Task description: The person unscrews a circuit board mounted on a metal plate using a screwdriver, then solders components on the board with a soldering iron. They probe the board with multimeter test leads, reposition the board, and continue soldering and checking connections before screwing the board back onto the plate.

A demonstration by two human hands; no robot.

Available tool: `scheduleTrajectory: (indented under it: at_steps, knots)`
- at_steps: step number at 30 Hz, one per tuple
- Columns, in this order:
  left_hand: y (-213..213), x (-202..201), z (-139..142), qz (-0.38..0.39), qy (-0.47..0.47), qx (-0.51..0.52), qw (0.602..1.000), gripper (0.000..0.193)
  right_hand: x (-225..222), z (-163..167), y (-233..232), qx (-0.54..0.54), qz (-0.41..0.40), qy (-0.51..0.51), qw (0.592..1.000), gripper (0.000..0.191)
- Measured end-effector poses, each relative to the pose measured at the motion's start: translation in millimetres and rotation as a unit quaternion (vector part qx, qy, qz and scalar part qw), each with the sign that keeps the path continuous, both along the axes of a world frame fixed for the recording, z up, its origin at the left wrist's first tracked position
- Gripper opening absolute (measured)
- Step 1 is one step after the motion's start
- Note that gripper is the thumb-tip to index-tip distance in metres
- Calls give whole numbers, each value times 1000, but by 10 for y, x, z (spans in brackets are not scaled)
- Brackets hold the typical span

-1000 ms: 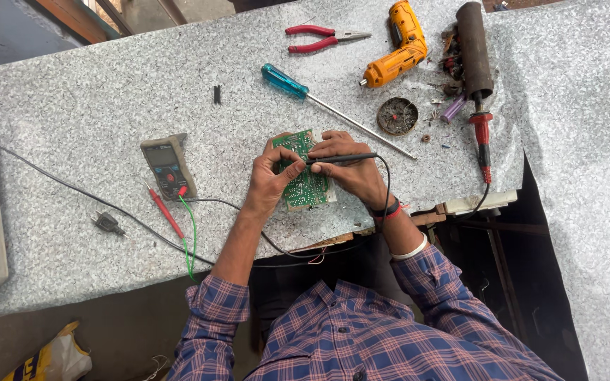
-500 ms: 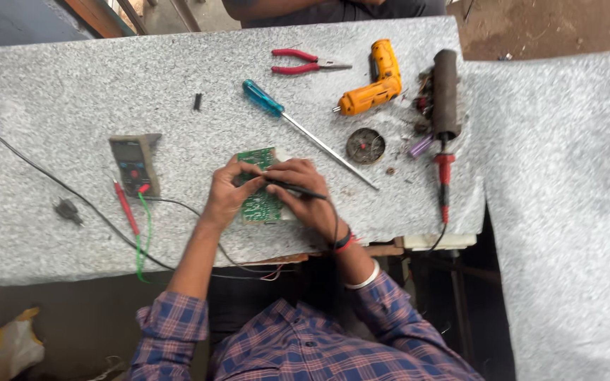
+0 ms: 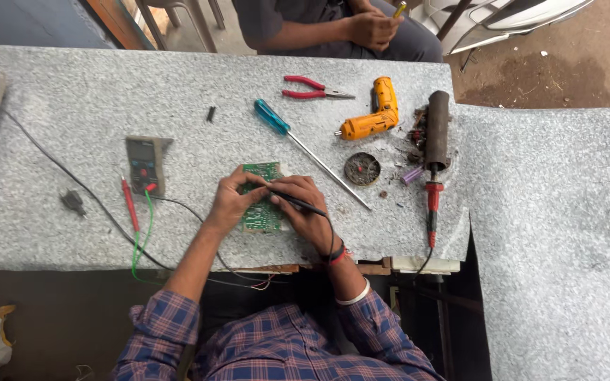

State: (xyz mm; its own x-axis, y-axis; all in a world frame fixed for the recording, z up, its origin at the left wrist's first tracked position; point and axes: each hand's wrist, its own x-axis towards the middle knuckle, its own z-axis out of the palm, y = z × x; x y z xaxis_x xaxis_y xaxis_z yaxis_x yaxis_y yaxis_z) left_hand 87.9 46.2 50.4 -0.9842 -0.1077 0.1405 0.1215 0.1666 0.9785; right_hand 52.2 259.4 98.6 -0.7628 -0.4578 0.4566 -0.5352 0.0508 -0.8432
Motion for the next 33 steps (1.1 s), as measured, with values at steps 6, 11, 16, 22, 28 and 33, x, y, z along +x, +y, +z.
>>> scheduleTrajectory:
  at_steps: [6, 11, 16, 22, 28, 33]
  knots:
    - [-3, -14, -80, -3, 25, 10, 1000, 18, 29, 11, -29, 1, 11, -5, 1000, 26]
    - [87, 4, -42, 27, 87, -87, 992, 14, 13, -3, -78, -2, -3, -29, 1000, 25]
    - [181, 140, 126, 71, 68, -69, 993, 19, 9, -71, -120, 1, 3, -24, 1000, 20]
    - [157, 213, 271, 55, 54, -77, 994, 20, 26, -103, -149, 0, -6, -30, 1000, 20]
    - [108, 185, 269, 34, 131, -114, 984, 17, 33, -70, -200, -1, -10, -40, 999, 19]
    - [174, 226, 129, 59, 42, -74, 995, 19, 46, -148, -136, -4, -10, -32, 999, 19]
